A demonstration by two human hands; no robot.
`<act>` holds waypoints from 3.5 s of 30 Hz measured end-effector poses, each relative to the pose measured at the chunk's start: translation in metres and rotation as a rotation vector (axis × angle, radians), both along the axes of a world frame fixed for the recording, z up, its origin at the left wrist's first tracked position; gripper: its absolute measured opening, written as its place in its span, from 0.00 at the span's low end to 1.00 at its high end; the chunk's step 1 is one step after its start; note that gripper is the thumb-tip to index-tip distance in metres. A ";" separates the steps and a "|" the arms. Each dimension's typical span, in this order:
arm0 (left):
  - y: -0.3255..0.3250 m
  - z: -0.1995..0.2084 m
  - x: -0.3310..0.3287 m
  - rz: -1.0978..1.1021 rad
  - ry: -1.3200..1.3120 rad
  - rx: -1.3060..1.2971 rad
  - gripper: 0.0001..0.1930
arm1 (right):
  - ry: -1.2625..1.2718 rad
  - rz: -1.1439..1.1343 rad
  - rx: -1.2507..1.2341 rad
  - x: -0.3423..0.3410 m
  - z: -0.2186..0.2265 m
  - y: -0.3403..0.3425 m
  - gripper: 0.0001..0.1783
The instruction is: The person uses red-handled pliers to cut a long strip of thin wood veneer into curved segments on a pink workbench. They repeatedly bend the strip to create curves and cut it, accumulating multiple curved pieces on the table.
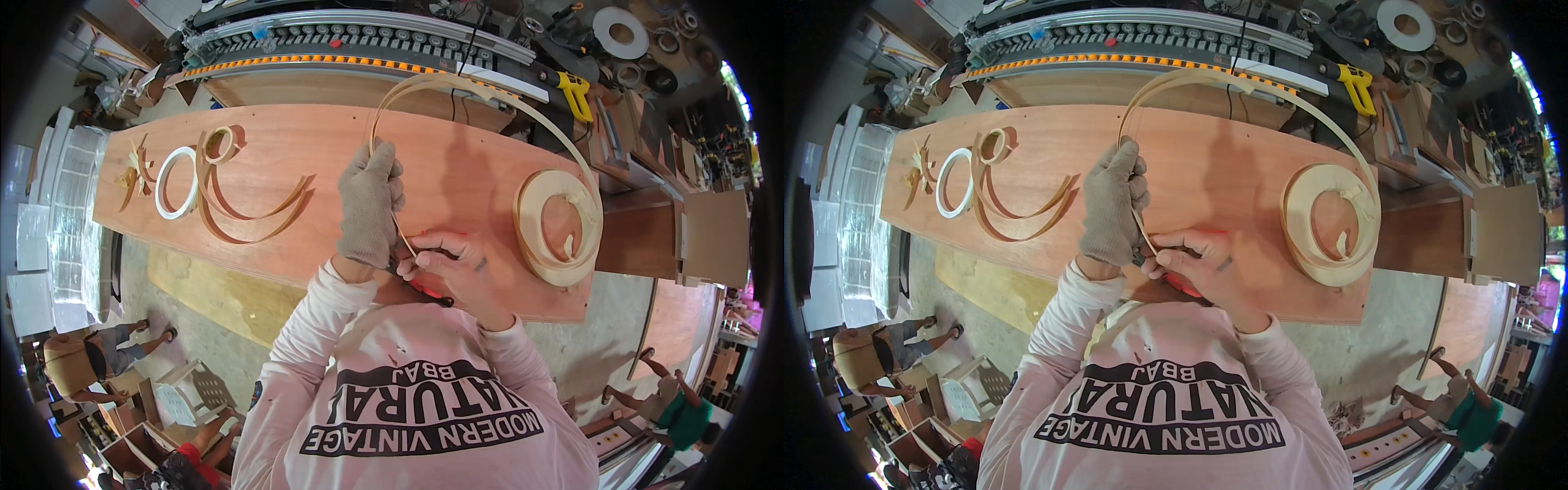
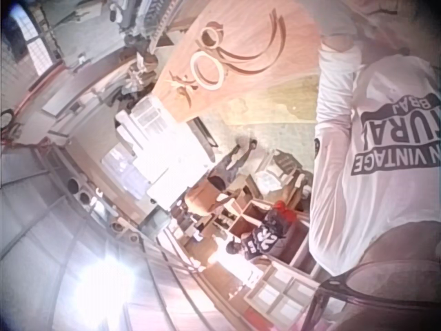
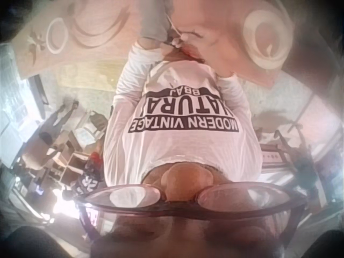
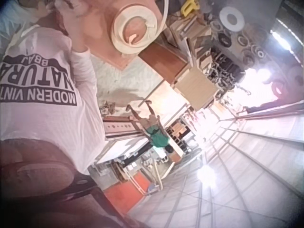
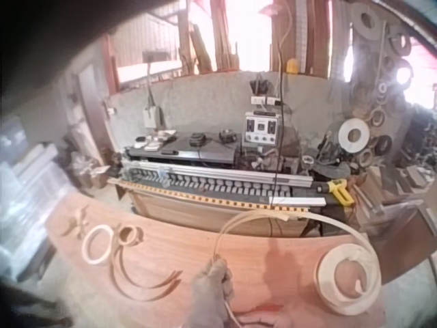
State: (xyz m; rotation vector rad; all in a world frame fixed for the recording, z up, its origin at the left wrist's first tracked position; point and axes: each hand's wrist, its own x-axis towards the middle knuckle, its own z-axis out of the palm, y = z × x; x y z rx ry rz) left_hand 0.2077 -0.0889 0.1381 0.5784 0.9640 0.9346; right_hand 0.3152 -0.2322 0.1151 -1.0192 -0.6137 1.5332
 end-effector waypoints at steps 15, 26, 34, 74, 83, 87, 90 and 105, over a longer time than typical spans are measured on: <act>-0.009 -0.009 -0.003 -0.056 0.128 0.212 0.10 | -0.234 0.064 -0.007 0.022 -0.004 0.028 0.15; -0.045 -0.030 -0.013 -0.192 0.647 0.737 0.35 | -0.103 -0.213 0.026 0.000 -0.002 0.092 0.09; -0.061 -0.038 -0.038 -0.381 0.783 0.774 0.41 | 0.047 -0.373 0.007 0.018 -0.008 0.095 0.10; -0.001 0.003 0.073 -0.703 0.696 0.711 0.35 | -0.170 -0.557 0.116 -0.015 -0.051 0.040 0.10; 0.002 -0.020 0.072 -0.639 1.057 1.240 0.31 | -0.315 -0.550 0.272 -0.025 -0.063 0.041 0.09; 0.011 -0.023 0.071 -0.790 0.949 1.053 0.29 | -0.129 -0.559 0.182 -0.029 -0.053 0.039 0.09; 0.018 -0.008 0.072 -0.831 0.543 0.461 0.27 | -0.126 -0.532 0.098 -0.028 -0.054 0.038 0.07; -0.010 0.014 0.077 -0.631 0.884 0.875 0.29 | -0.008 -0.512 0.240 -0.029 -0.061 0.036 0.09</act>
